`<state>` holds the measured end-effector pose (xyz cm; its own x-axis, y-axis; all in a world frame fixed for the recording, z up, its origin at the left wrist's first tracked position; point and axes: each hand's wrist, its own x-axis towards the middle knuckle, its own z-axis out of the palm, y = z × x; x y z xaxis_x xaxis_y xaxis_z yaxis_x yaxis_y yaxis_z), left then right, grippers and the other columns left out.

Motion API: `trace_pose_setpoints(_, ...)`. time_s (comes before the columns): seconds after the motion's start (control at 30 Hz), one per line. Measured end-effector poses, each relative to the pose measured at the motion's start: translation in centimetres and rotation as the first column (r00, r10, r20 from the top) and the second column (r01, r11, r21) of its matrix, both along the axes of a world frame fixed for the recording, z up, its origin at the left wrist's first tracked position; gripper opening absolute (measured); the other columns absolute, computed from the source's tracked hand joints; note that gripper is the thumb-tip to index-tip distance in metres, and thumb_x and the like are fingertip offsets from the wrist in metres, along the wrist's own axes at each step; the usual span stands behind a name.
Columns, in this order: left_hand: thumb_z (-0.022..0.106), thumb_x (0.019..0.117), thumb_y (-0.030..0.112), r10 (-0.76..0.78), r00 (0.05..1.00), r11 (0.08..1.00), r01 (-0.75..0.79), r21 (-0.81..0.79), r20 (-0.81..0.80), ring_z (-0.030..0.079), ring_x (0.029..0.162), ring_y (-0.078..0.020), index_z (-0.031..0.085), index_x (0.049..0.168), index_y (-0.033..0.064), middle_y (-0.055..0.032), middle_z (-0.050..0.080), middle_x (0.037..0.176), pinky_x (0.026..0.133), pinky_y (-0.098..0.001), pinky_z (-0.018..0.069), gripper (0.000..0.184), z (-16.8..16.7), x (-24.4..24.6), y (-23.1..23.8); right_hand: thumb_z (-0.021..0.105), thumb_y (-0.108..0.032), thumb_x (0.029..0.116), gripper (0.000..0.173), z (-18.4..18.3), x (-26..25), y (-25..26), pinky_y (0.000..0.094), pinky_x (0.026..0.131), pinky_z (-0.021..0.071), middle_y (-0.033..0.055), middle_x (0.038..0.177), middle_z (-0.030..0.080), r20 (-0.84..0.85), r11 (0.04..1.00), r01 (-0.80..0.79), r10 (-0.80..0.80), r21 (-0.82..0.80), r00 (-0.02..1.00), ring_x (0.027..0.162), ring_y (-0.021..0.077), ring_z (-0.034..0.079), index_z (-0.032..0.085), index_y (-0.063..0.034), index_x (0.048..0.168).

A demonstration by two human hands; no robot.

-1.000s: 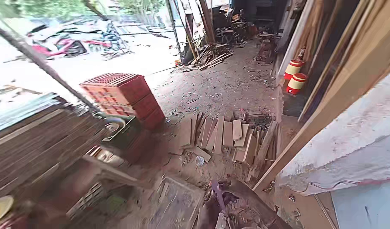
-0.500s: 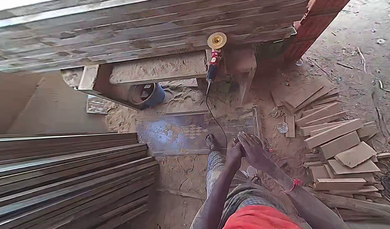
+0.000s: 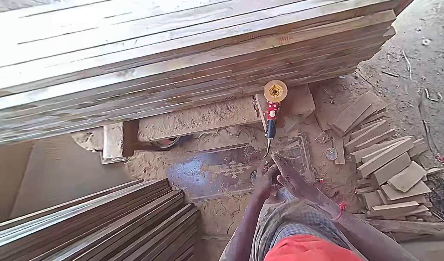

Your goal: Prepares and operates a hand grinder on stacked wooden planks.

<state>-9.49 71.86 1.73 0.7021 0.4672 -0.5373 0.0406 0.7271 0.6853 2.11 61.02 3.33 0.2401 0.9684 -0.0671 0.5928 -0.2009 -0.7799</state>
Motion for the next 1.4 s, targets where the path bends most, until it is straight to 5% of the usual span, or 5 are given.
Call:
trace_pose_setpoints(0.3,0.051,0.107,0.01,-0.084,0.996,0.978,0.08,0.194,0.012,0.07,0.106,-0.0268,0.051,0.139,-0.0033,-0.0197,0.068,0.12,0.093,-0.0461,0.0606,0.035,-0.1,14.8,12.3,0.07,-0.012,0.0967,0.033,1.3,16.8,10.0,0.0352,0.081,0.0608,0.0136,0.102,0.071,-0.547,0.71,0.625,-0.68,-0.325,0.489,0.089,0.0184,0.071,0.062,0.0013,0.126)
trace_pose_setpoints(0.57,0.066,0.0997,0.022,0.165,0.849,0.676,0.273,0.685,-0.501,0.065,0.103,-0.0285,0.07,0.123,0.0061,-0.0178,0.066,0.111,0.094,-0.045,0.0539,0.028,-3.8,26.2,20.1,0.073,-0.015,0.0951,0.031,-3.3,27.3,19.4,0.0435,0.096,0.0538,0.0174,0.117,0.07,-0.184,0.698,0.671,-0.715,-0.252,0.674,0.107,0.0253,0.067,0.069,-0.0015,0.123)
trace_pose_setpoints(0.77,0.067,0.0981,0.024,0.403,0.815,0.554,0.145,0.82,-0.416,0.055,0.118,-0.0373,0.075,0.121,0.0151,-0.0211,0.061,0.122,0.103,-0.0512,0.0445,0.026,-7.5,29.5,21.0,0.072,-0.021,0.0962,0.037,-4.3,29.0,23.2,0.0475,0.103,0.0495,0.0225,0.123,0.066,0.043,0.702,0.654,-0.672,-0.282,0.74,0.117,0.0346,0.062,0.069,-0.0007,0.127)
trace_pose_setpoints(0.97,0.049,0.108,0.024,0.276,0.906,0.71,0.033,0.703,-0.322,0.06,0.129,-0.0274,0.051,0.148,0.0059,-0.0164,0.061,0.141,0.112,-0.0459,0.0466,0.044,-9.9,29.9,20.6,0.074,-0.022,0.096,0.046,-5.1,29.0,24.0,0.0499,0.099,0.0532,0.0206,0.12,0.069,0.0,0.669,0.658,-0.701,-0.345,0.713,0.11,0.032,0.068,0.06,-0.0002,0.134)
trace_pose_setpoints(1.4,0.046,0.11,0.033,0.12,0.888,0.757,0.207,0.619,-0.443,0.065,0.11,-0.0379,0.052,0.132,-0.0031,-0.0251,0.065,0.117,0.096,-0.0565,0.0524,0.042,-9.8,29.4,21.7,0.068,-0.022,0.1005,0.04,-5.3,29.3,24.1,0.0586,0.091,0.0517,0.0292,0.114,0.064,0.038,0.717,0.565,-0.605,-0.409,0.795,0.103,0.0416,0.065,0.058,0.0069,0.126)
